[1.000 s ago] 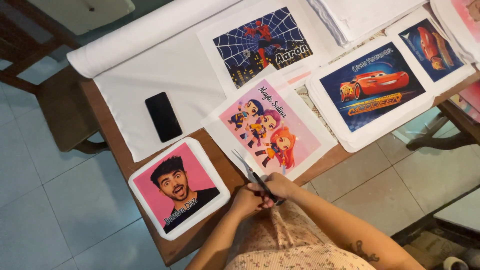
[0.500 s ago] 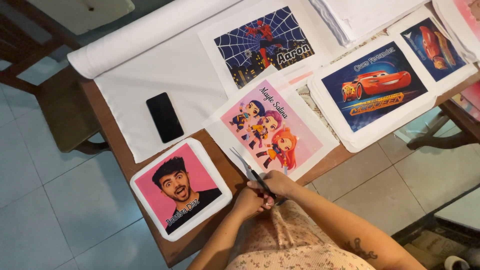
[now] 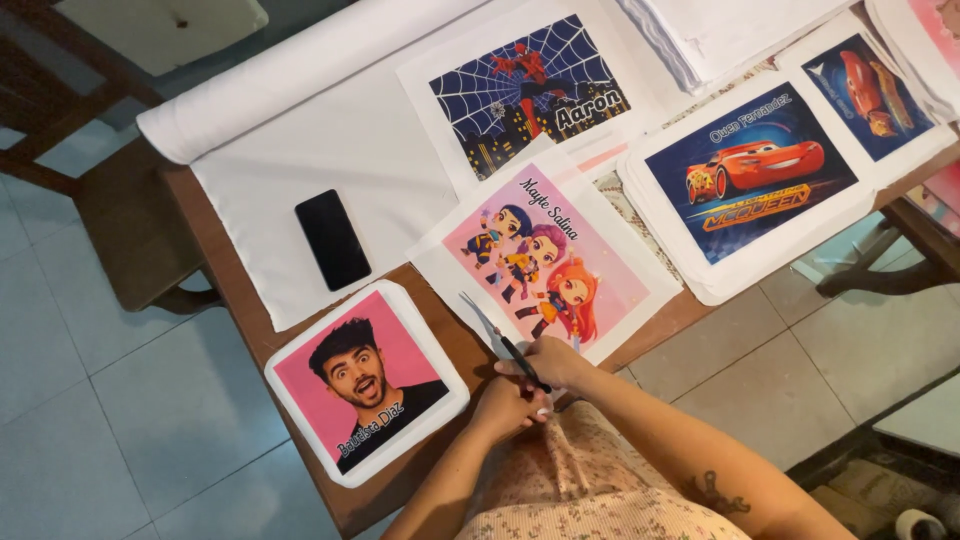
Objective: Cutting out printed character images from paper sheets using scissors
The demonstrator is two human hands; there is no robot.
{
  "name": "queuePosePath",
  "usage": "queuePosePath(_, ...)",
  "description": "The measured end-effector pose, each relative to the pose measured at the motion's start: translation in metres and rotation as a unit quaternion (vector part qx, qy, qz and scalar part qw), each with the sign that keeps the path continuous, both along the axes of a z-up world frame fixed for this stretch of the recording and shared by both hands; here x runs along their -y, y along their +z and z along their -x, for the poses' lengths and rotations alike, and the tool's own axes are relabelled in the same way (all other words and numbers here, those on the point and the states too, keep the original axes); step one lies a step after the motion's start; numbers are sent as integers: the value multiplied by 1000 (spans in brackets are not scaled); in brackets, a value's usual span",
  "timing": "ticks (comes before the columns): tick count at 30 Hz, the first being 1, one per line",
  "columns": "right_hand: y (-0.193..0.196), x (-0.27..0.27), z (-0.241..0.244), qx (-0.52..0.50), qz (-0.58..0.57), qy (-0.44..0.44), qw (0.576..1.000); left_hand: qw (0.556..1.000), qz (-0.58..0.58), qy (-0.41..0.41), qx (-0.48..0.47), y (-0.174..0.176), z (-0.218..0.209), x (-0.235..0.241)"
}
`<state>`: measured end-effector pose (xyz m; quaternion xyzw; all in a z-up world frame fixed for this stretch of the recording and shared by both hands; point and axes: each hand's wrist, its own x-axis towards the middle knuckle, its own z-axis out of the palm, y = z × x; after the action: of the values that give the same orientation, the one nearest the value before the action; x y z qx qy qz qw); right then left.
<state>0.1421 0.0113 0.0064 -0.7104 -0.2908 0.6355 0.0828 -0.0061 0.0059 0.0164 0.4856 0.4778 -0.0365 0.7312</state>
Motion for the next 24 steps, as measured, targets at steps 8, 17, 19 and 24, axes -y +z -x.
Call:
queuePosePath(8, 16, -12, 3, -34, 11, -9, 999, 1000, 1, 3, 4, -37, 3, 12)
queuePosePath(17, 25, -22, 7, 33, -8, 109, 993, 998, 17, -29, -57, -14, -1, 5)
queuePosePath(19, 29, -26, 8, 20, -5, 89, 996, 997, 24, -34, -61, -6, -2, 2)
queuePosePath(24, 34, -37, 11, 19, -2, 92, 996, 994, -24, -77, -73, -1, -4, -1)
